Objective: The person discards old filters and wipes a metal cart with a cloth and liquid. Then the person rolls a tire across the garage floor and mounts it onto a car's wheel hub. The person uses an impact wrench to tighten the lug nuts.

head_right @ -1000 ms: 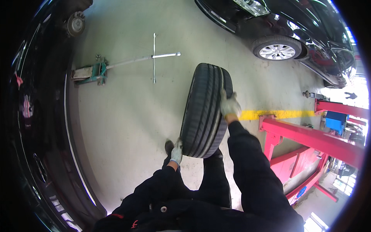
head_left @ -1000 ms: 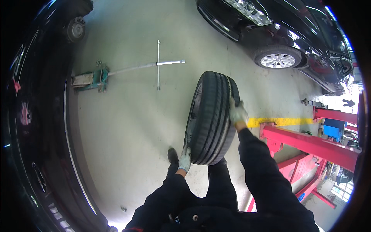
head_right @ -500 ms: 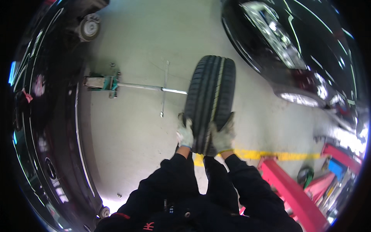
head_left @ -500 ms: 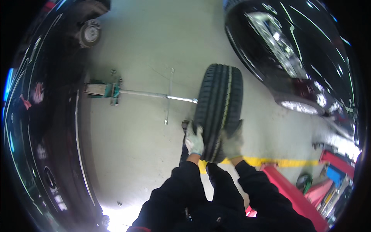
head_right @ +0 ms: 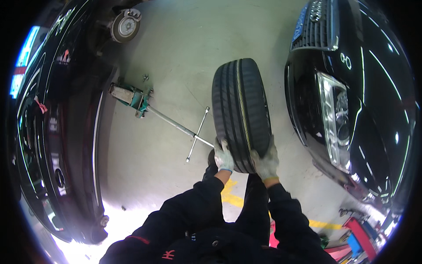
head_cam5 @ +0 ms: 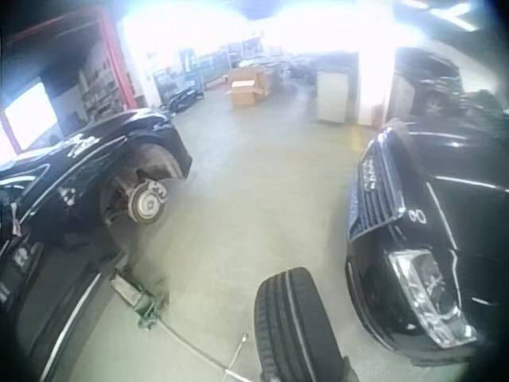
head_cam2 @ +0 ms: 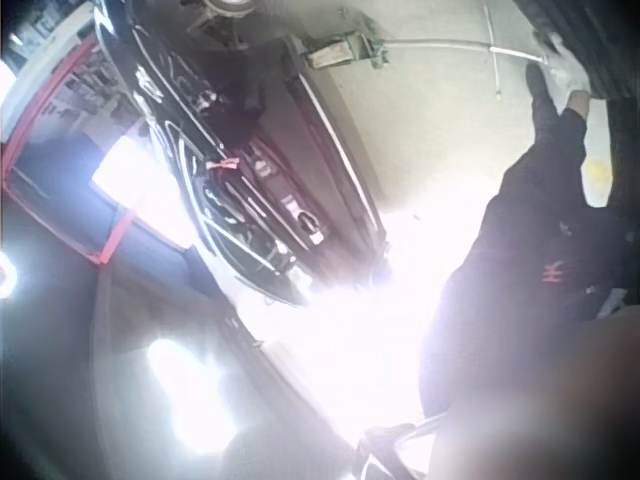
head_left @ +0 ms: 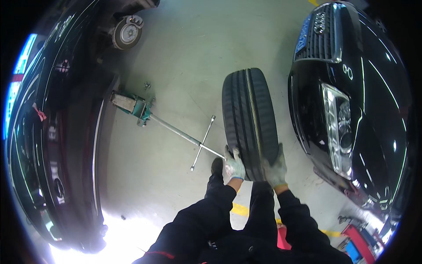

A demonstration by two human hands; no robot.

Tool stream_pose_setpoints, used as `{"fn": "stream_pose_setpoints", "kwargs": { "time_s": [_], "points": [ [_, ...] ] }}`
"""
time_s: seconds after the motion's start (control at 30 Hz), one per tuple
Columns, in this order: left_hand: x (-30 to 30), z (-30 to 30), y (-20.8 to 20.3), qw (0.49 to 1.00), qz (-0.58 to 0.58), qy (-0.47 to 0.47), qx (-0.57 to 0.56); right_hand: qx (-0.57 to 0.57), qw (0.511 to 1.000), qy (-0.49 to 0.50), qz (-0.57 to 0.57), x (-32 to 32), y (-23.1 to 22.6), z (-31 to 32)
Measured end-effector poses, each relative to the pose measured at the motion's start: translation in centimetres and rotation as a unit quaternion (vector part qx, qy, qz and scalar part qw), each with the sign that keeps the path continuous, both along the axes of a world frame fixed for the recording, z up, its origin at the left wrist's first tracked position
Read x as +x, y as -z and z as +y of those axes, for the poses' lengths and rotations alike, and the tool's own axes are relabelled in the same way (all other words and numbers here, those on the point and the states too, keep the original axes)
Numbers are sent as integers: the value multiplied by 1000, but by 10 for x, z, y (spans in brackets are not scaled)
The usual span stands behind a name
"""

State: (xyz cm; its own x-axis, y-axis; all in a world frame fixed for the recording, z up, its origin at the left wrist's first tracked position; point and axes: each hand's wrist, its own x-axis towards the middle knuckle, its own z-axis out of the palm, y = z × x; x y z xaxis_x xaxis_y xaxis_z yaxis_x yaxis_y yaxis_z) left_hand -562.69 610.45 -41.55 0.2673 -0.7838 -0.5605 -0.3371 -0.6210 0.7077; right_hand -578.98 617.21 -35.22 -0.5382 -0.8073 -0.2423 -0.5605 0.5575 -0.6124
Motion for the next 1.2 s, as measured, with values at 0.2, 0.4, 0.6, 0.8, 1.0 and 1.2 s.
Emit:
{"fn": "stream_pose_setpoints", "kwargs": {
  "time_s": [0.2, 0.4, 0.6, 0.8, 1.0, 1.2],
  "points": [
    [-48, -66, 8, 990, -49, -127, -39, 65, 985, -156, 47, -52, -8, -230],
    [-91, -181, -16, 968, -117, -187, -116, 57, 974, -181, -123, -109, 1, -256],
    [-139, -366, -59, 952, -221, -208, -29, -36, 974, -223, -14, -186, 51, -309],
    [-171, -565, -68, 972, -204, -115, 8, -64, 989, -126, 50, -193, 43, -468],
    [-129, -629, -39, 999, -32, 4, -25, 14, 996, 38, 82, -156, 8, -641],
    [-104, -590, 4, 983, -86, -144, -73, -254, 902, -305, 169, -125, 1, -772]
  ]
}}
